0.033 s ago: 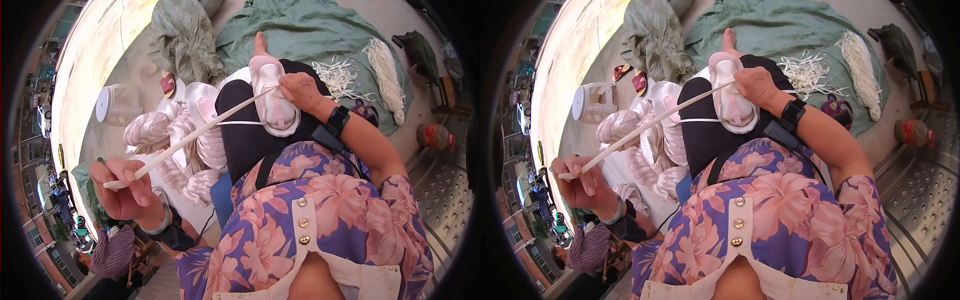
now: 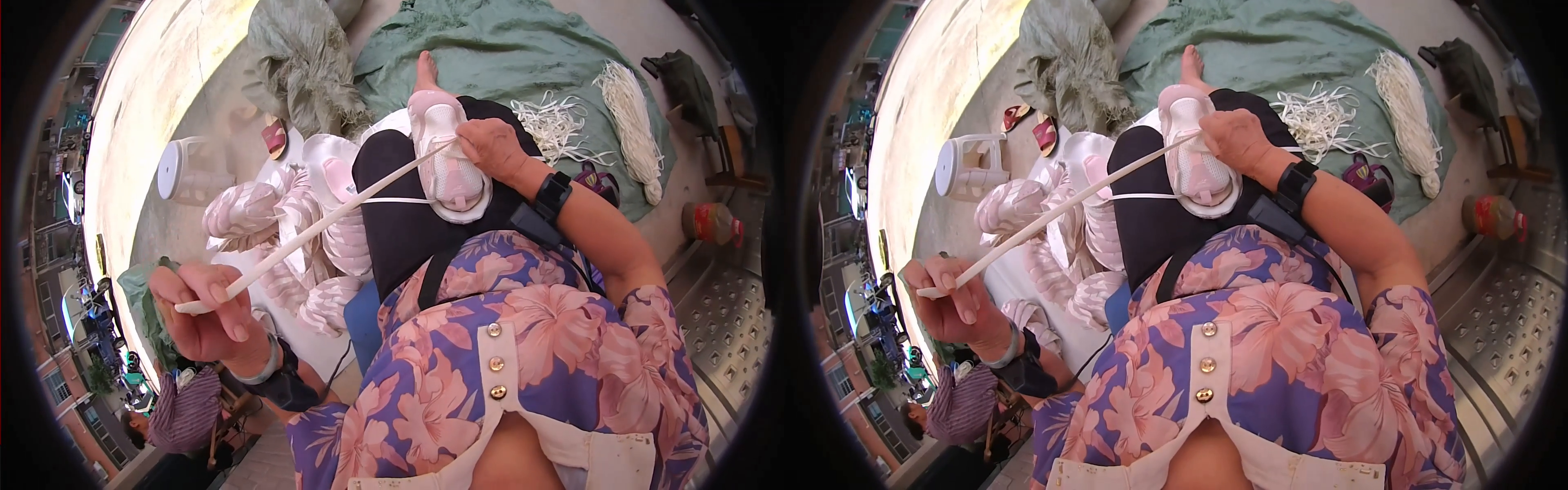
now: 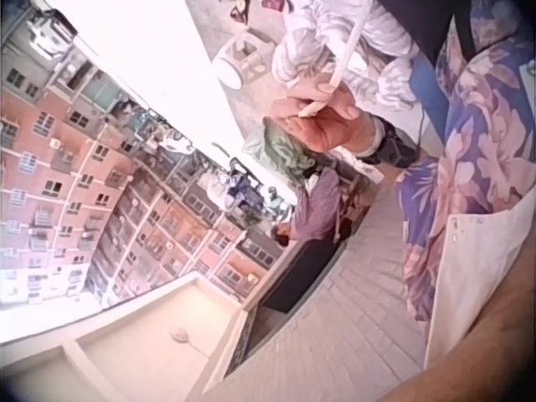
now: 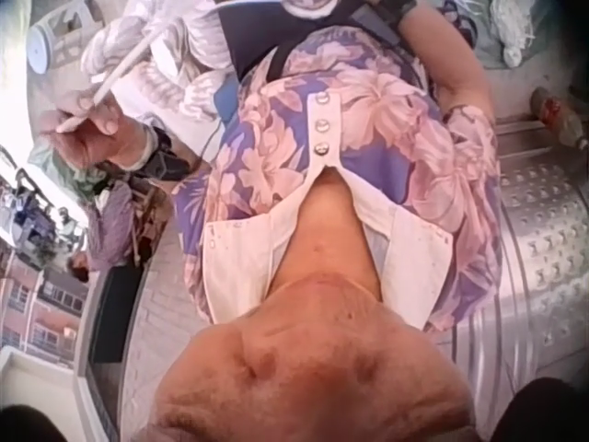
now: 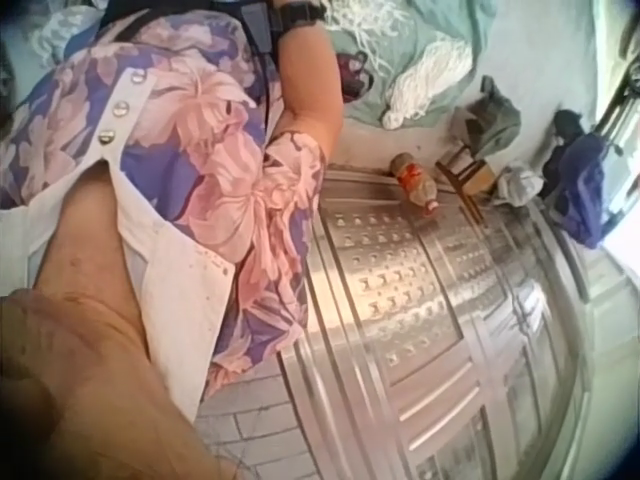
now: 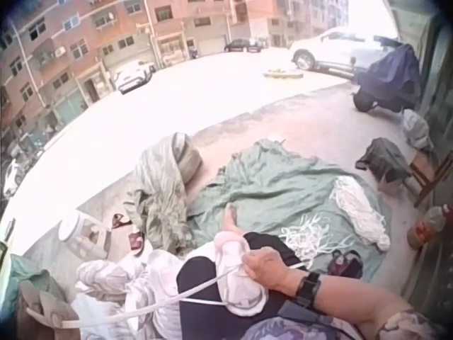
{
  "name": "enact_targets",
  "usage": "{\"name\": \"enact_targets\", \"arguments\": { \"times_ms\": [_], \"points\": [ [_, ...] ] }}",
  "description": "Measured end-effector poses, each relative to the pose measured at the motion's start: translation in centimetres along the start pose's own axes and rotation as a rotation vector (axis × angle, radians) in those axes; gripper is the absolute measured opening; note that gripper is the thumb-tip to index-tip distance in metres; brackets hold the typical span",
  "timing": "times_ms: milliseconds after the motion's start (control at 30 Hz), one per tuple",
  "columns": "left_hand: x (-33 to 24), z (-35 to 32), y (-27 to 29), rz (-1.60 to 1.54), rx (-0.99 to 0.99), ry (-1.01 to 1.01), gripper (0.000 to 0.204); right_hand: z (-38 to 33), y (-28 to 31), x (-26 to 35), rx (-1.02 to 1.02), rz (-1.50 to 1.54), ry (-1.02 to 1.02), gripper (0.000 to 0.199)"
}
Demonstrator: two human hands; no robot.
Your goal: The recorder is lacing white shoes in a manual assembly process.
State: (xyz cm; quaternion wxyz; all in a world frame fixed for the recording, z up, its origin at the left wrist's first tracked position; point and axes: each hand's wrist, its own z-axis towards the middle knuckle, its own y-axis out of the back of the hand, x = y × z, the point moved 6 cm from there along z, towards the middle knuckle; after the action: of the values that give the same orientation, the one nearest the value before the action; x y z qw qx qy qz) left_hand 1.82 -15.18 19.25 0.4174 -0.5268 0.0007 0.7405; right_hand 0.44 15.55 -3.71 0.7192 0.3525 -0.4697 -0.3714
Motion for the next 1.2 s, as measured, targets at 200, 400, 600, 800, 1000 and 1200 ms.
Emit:
{"name": "enact_targets", "arguments": {
  "times_ms": [200,400,600,800,1000,1200],
  "points": [
    [2.2,-1.9,0.9,0.120,-0.203,0.174,0.011,0.7,-0.3,-0.4,0.041,-0.126,0.204,0.010],
    [3.7,-5.6,4.3,0.129,-0.420,0.291,0.013,-0.6,-0.2,-2.2,0.120,-0.248,0.165,0.007],
    [3.3,-10.0,7.4,0.205,-0.631,0.454,0.013,-1.7,0.5,-3.4,-0.134,0.007,-0.213,0.005],
    [-2.9,-14.0,10.0,0.206,-0.764,0.311,0.017,-2.3,-1.4,-5.0,-0.193,0.376,-0.585,0.019],
    [-13.8,-13.8,5.5,0.278,-0.501,-0.011,0.016,-1.7,-1.7,-2.2,-0.172,0.385,-0.413,0.016],
    [-18.8,-15.2,2.9,0.400,-0.575,-0.109,0.018,-2.1,-1.8,-2.7,-0.105,0.486,-0.443,0.020]
  ]
}}
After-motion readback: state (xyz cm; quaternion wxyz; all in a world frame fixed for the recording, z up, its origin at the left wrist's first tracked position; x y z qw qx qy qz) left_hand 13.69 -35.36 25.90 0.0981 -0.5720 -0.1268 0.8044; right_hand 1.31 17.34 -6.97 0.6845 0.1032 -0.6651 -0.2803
